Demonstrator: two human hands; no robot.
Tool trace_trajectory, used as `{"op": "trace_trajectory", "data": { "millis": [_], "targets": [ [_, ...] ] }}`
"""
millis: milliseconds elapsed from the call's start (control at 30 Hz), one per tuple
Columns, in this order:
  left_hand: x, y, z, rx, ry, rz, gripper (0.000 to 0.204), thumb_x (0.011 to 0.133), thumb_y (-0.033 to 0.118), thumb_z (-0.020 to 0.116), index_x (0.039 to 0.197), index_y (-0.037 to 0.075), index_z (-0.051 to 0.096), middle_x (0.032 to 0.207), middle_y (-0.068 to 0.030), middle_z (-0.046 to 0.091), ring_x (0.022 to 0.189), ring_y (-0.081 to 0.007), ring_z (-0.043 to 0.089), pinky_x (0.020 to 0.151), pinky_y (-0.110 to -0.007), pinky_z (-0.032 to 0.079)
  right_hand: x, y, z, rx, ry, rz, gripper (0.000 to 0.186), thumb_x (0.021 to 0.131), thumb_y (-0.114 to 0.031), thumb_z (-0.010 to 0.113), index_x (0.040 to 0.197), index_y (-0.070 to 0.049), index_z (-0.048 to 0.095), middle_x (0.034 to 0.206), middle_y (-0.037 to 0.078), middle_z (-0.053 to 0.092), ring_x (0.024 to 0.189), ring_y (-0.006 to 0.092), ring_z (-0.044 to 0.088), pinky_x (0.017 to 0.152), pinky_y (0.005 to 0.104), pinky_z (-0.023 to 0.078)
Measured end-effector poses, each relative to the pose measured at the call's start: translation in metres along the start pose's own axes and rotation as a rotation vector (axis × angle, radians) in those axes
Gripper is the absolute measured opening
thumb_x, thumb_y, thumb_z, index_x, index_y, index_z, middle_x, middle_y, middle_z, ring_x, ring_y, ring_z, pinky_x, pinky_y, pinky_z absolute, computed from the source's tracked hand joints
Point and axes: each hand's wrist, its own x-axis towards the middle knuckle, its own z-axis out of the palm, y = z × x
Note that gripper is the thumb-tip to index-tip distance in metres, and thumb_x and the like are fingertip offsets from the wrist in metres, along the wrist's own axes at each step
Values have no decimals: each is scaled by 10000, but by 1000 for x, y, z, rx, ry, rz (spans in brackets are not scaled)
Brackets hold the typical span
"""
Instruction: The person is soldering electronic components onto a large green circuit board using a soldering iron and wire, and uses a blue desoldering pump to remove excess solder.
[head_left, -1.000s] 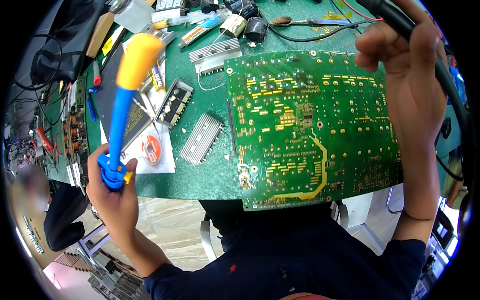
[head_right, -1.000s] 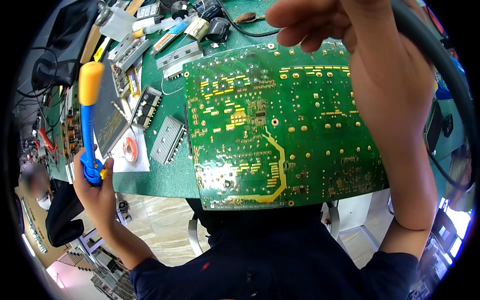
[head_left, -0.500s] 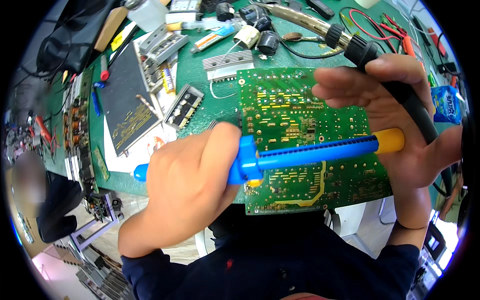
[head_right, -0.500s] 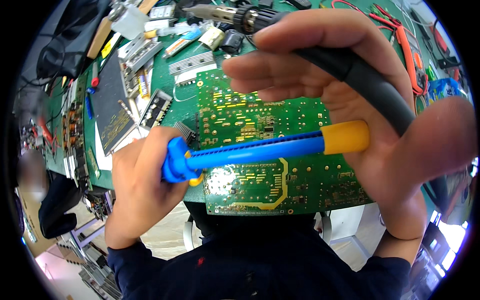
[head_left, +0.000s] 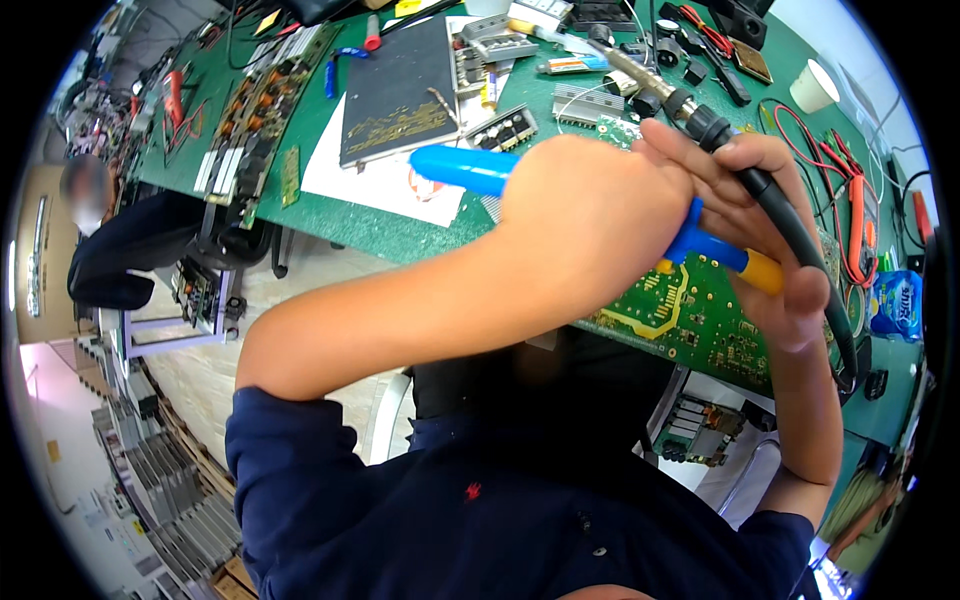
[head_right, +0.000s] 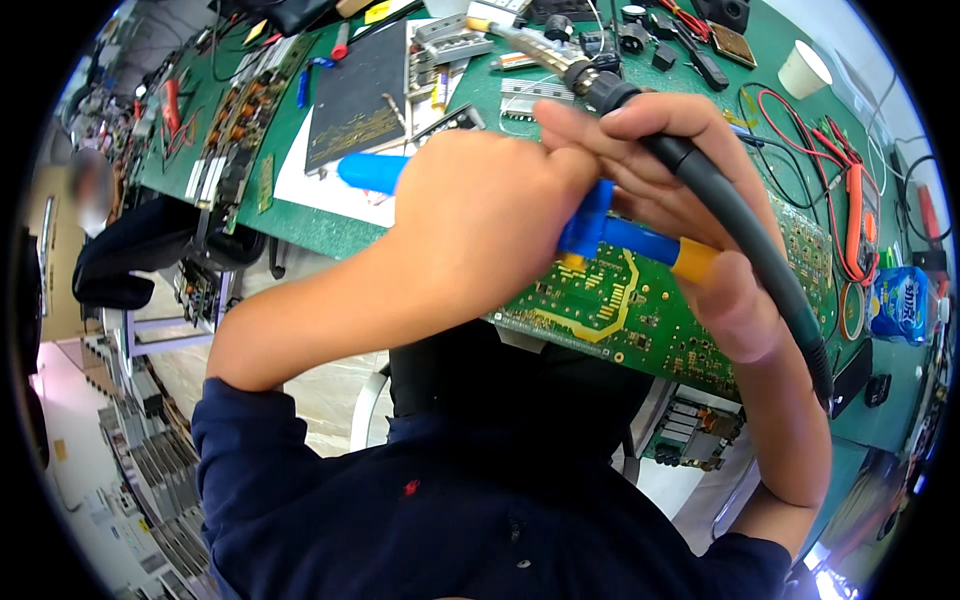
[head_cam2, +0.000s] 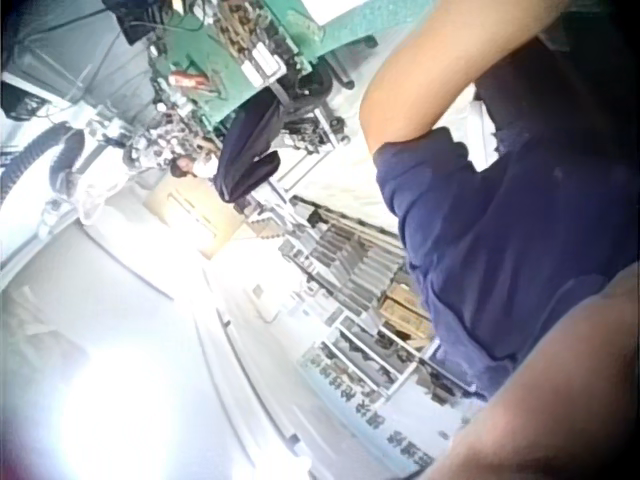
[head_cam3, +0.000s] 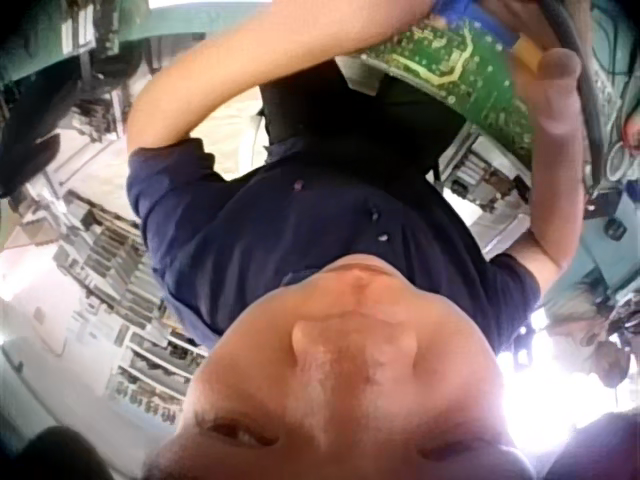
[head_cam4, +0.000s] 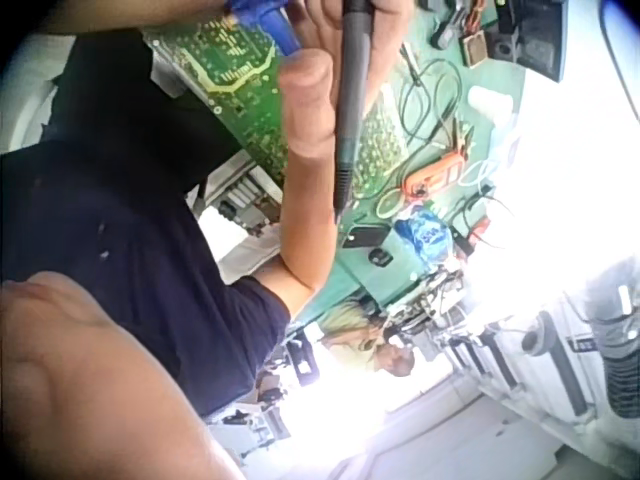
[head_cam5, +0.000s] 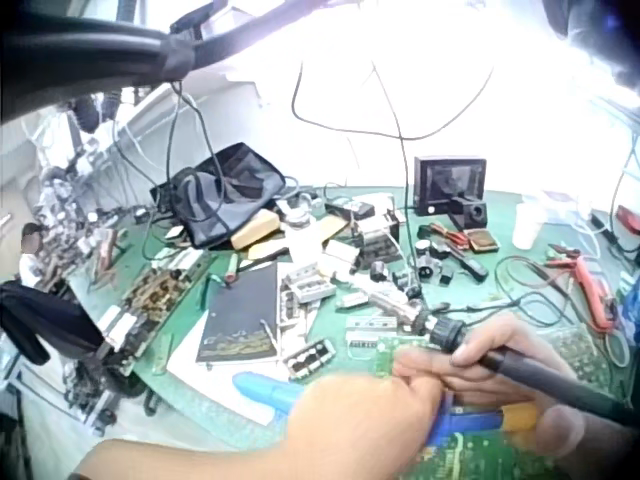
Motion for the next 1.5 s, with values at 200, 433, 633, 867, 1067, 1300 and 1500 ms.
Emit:
{"op": "trace_trajectory", "data": {
  "millis": [200,433,633,867,1067,1300,1500],
  "targets": [
    [10,14,5,-20,34,53,132,746,178,699,834,88,659,689,-85,679,647,-269,696,544,-384,538,-4,2,2,20,-2,-85,751,864,-521,674,1325,-37,329,1423,339,404,1316,371,467,1083,431,384],
    [23,30,13,-88,6,62,151,770,188,671,916,153,691,741,-70,690,723,-262,704,623,-392,557,-8,8,-2,-80,96,-147,600,895,-371,689,1285,-22,396,1227,201,553,1072,234,575,964,337,439],
    [25,7,12,-15,-25,27,186,719,145,708,901,121,674,754,-111,691,734,-293,701,642,-411,557,5,10,-14,-144,44,-232,589,920,-381,650,1291,17,425,1250,234,582,1142,283,600,1028,382,431],
    [4,-77,-17,151,80,-240,391,666,118,779,1038,123,659,785,-146,691,760,-357,685,663,-435,540,10,3,-80,-190,291,-241,404,1074,-248,300,1344,16,444,1287,249,587,1241,286,553,1065,374,393],
    [-13,-191,-26,41,114,-419,416,870,302,712,1101,2,541,973,-187,643,859,-299,647,741,-391,492,14,11,-83,-258,423,-99,429,1061,-287,394,1361,6,487,1186,188,652,1031,181,624,908,295,453],
    [8,-259,19,70,130,-451,480,880,393,698,1085,-32,609,873,-162,676,795,-276,664,733,-376,514,13,22,-78,-249,311,-28,633,1070,-474,230,1418,6,451,999,139,711,852,151,648,835,284,462],
    [10,-257,37,44,246,-535,505,891,376,691,1213,0,590,954,-172,702,876,-308,690,802,-383,532,10,24,-80,-315,235,-6,649,1072,-473,186,1425,5,447,988,130,716,879,155,650,851,293,457]
  ]
}}
